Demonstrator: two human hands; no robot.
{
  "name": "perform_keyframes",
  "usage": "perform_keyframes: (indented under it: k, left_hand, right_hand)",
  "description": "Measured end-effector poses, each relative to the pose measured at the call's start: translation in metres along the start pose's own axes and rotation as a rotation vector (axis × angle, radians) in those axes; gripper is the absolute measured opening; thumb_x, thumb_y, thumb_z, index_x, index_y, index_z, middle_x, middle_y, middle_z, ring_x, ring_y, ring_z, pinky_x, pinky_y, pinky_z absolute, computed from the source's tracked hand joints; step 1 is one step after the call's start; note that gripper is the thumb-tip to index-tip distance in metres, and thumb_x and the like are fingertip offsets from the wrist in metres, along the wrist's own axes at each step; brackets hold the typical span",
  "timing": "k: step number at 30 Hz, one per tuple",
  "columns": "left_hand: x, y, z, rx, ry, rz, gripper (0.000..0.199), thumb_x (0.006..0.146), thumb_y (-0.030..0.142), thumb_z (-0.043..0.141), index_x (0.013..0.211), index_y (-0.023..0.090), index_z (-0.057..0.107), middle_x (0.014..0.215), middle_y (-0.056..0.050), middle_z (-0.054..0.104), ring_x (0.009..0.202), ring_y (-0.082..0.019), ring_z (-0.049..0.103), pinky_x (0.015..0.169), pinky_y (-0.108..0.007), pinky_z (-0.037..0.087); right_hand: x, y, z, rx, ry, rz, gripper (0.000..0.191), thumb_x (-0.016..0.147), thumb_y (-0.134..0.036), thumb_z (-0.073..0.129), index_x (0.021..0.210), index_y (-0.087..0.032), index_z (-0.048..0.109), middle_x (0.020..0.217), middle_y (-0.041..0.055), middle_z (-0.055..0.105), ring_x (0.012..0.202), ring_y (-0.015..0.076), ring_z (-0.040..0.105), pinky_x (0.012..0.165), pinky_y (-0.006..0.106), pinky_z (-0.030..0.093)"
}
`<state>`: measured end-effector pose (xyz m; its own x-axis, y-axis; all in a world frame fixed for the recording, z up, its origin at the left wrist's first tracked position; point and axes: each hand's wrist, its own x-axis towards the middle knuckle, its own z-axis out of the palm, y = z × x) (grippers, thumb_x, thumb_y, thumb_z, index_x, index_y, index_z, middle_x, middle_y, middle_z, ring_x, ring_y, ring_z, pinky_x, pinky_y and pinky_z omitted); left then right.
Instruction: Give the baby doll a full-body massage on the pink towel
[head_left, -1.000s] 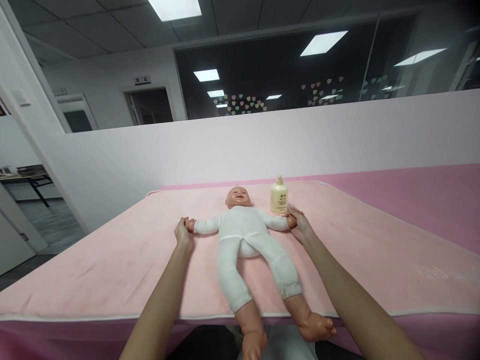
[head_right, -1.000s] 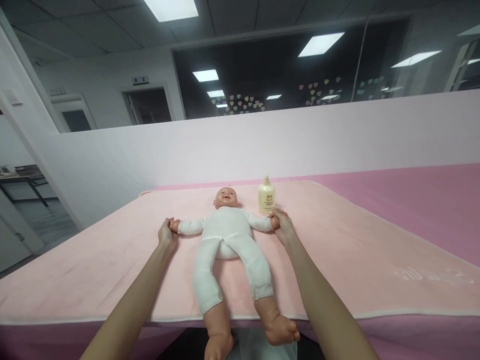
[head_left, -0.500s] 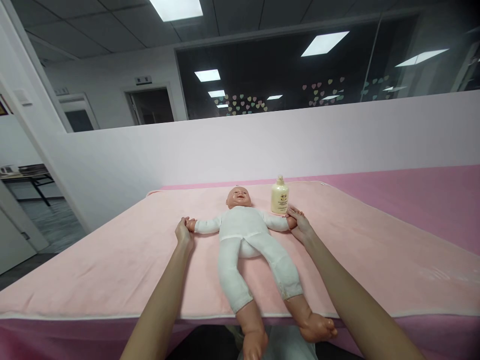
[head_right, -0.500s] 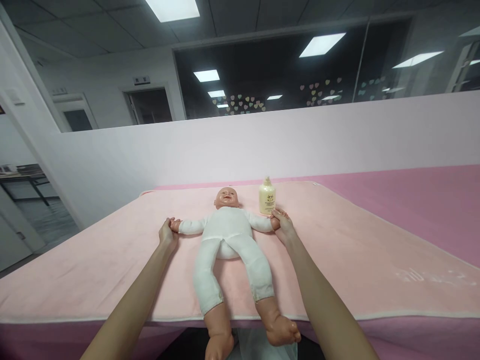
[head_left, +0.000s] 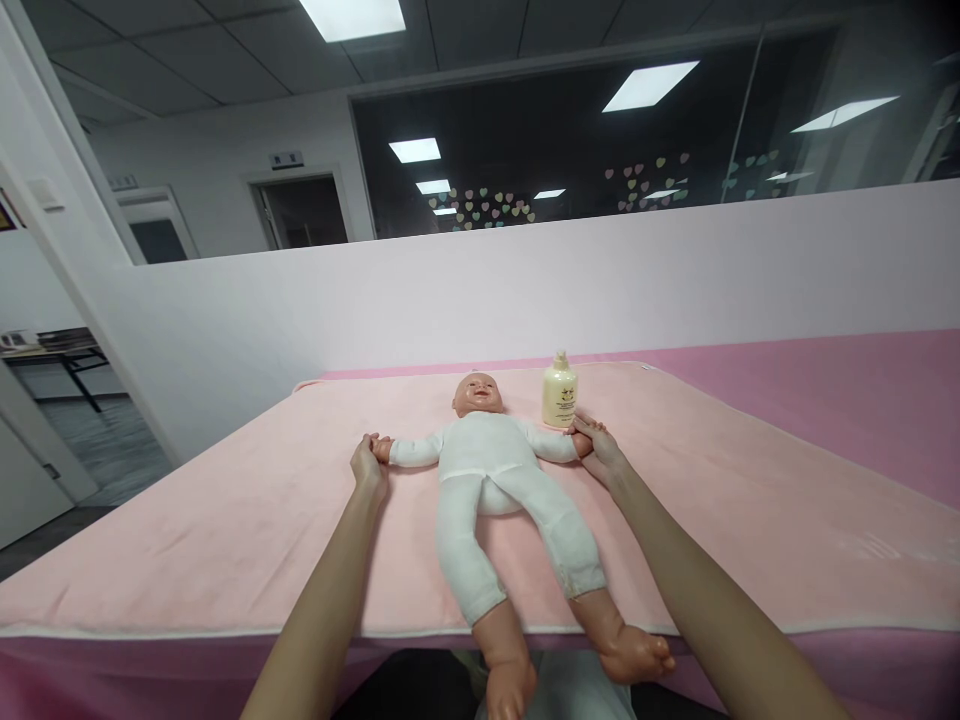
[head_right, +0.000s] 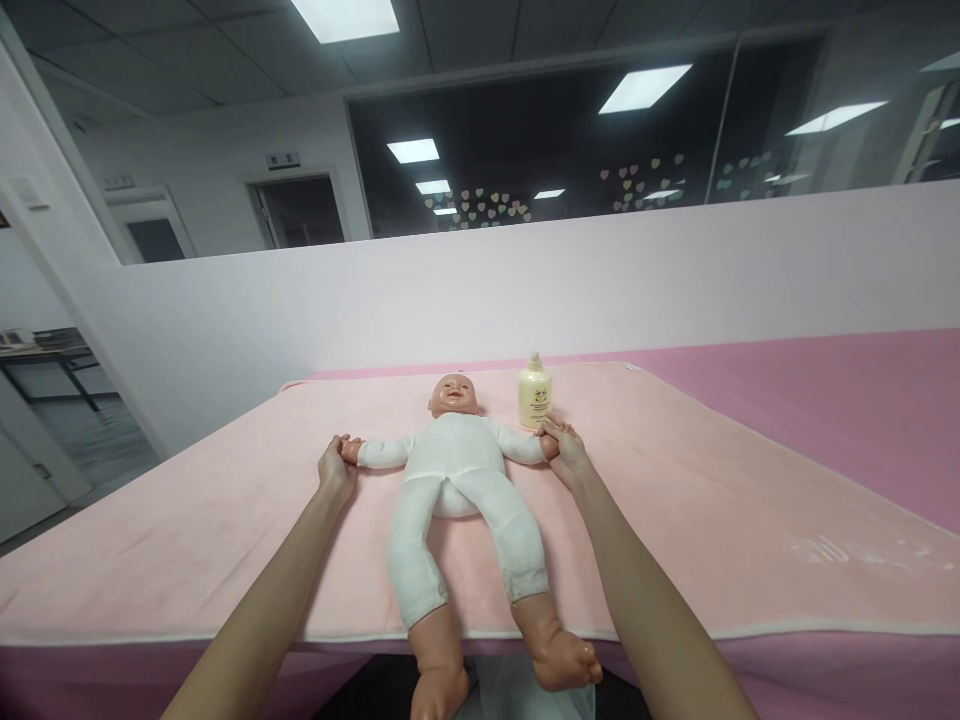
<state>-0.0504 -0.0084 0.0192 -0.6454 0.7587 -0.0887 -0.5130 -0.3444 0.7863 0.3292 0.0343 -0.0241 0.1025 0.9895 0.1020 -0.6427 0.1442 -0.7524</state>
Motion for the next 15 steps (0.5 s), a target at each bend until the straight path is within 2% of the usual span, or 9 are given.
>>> perform_keyframes:
  k: [10, 15]
  left_hand:
    - [0.0008, -0.0003, -0.0005, 0.008, -0.002, -0.005, 0.012, 0.084, 0.021, 0.044, 0.077, 0.015, 0.051, 0.059, -0.002, 0.058, 0.055, -0.012, 0.058, 0.060, -0.024, 0.048]
    - [0.0027, -0.0013, -0.0008, 0.002, -0.003, -0.003, 0.011, 0.083, 0.020, 0.044, 0.077, 0.014, 0.052, 0.061, -0.003, 0.058, 0.056, -0.012, 0.058, 0.061, -0.024, 0.048]
  right_hand:
    - [-0.0029, -0.0033, 0.0023, 0.002, -0.018, 0.002, 0.036, 0.056, -0.020, 0.077, 0.088, -0.020, 0.061, 0.061, -0.0032, 0.059, 0.057, 0.0119, 0.056, 0.058, 0.024, 0.051]
    - [-0.0046, -0.0039, 0.0042, 0.036, 0.012, 0.000, 0.047, 0.054, -0.017, 0.078, 0.095, -0.022, 0.057, 0.062, -0.0046, 0.059, 0.059, 0.0119, 0.057, 0.060, 0.024, 0.052]
